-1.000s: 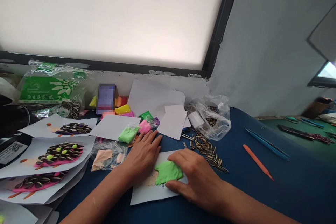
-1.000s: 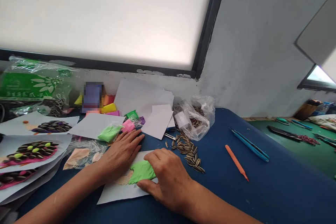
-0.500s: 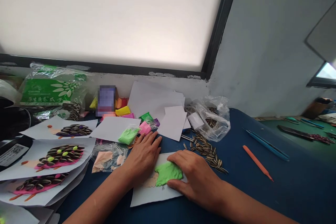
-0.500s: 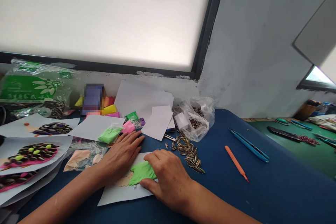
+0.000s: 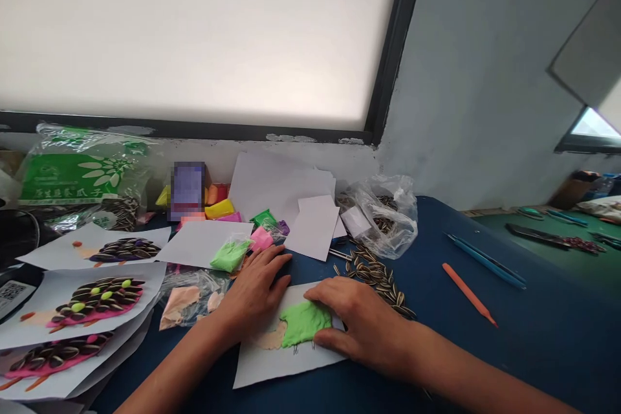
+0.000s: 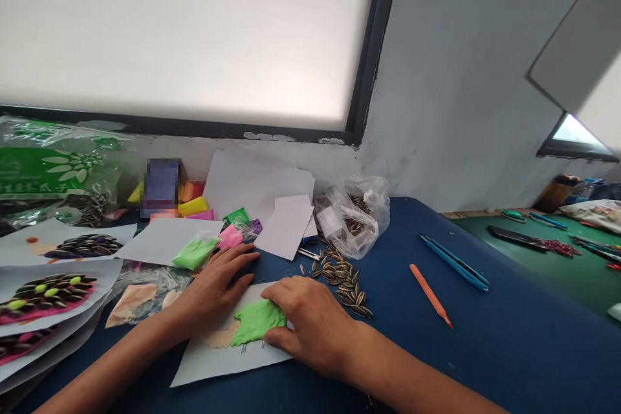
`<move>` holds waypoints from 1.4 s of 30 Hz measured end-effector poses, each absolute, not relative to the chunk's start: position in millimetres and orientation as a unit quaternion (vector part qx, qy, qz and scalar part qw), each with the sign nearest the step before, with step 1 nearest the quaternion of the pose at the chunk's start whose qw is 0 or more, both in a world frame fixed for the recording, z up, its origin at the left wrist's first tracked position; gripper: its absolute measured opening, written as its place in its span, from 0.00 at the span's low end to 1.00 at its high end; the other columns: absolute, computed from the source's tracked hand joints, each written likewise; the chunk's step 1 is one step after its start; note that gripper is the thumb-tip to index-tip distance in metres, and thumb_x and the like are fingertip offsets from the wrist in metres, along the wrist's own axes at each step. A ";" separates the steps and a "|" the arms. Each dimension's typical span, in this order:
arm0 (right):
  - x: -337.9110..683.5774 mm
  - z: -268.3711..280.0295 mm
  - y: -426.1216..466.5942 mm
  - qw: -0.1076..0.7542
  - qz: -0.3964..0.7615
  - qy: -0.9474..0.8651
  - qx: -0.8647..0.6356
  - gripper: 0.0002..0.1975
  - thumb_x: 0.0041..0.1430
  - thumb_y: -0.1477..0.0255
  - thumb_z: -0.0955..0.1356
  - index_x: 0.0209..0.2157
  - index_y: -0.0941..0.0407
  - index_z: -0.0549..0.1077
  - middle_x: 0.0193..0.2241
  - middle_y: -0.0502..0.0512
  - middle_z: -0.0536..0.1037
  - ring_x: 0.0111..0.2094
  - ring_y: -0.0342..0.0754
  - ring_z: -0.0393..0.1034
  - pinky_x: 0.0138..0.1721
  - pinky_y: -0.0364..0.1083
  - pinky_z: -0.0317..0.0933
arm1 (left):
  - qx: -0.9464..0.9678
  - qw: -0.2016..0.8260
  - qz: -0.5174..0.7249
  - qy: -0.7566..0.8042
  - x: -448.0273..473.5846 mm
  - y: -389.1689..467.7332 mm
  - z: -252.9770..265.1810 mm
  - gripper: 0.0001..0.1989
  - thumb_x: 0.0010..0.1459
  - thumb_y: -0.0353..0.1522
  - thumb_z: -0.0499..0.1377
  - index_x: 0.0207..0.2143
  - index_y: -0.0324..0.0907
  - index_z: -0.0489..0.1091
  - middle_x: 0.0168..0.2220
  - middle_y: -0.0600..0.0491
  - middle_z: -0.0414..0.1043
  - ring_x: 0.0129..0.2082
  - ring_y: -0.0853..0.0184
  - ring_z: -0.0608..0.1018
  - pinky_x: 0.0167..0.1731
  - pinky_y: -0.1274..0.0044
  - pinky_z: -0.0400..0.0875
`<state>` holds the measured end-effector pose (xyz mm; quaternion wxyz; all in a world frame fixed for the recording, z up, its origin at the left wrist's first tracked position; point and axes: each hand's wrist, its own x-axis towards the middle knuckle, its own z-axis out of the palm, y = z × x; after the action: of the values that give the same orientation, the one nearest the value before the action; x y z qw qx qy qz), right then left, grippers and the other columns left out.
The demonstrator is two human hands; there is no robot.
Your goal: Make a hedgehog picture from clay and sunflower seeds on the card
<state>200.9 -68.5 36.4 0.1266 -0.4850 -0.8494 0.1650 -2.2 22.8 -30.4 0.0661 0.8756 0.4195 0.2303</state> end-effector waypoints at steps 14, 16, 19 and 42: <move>205.6 40.6 -68.8 0.119 0.186 -0.850 -0.478 0.26 0.52 0.76 0.74 0.54 0.60 0.72 0.49 0.61 0.77 0.50 0.57 0.70 0.54 0.52 0.60 | 0.868 0.146 0.264 0.396 -11.7 27.6 -26.0 0.16 0.60 0.31 0.54 0.49 0.43 0.72 0.60 0.46 0.67 0.60 0.56 0.68 0.58 0.60 0.65; 205.2 39.9 -68.9 0.114 0.184 -0.853 -0.475 0.25 0.53 0.76 0.73 0.54 0.61 0.71 0.49 0.61 0.77 0.50 0.57 0.69 0.54 0.53 0.59 | 0.869 0.139 0.263 0.394 -11.6 27.1 -25.9 0.16 0.60 0.31 0.54 0.49 0.43 0.72 0.59 0.45 0.67 0.60 0.55 0.68 0.58 0.59 0.65; 205.9 40.9 -70.2 0.109 0.186 -0.857 -0.469 0.24 0.54 0.76 0.73 0.54 0.61 0.71 0.50 0.62 0.76 0.51 0.57 0.69 0.54 0.53 0.60 | 0.880 0.104 0.272 0.375 -9.9 24.1 -25.5 0.15 0.60 0.30 0.53 0.49 0.42 0.72 0.58 0.44 0.69 0.58 0.55 0.70 0.57 0.59 0.66; 218.1 43.9 -69.8 0.098 0.193 -0.859 -0.463 0.25 0.53 0.88 0.61 0.52 0.60 0.71 0.49 0.61 0.73 0.50 0.51 0.67 0.51 0.46 0.62 | 0.884 0.082 0.259 0.380 -5.1 16.0 -13.1 0.17 0.65 0.28 0.46 0.41 0.41 0.75 0.35 0.47 0.72 0.37 0.59 0.75 0.38 0.67 0.72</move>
<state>218.1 -69.8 43.9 0.0980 -0.4633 -0.8593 0.1934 -5.1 16.0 -13.1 0.0819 0.8842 0.3800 0.2588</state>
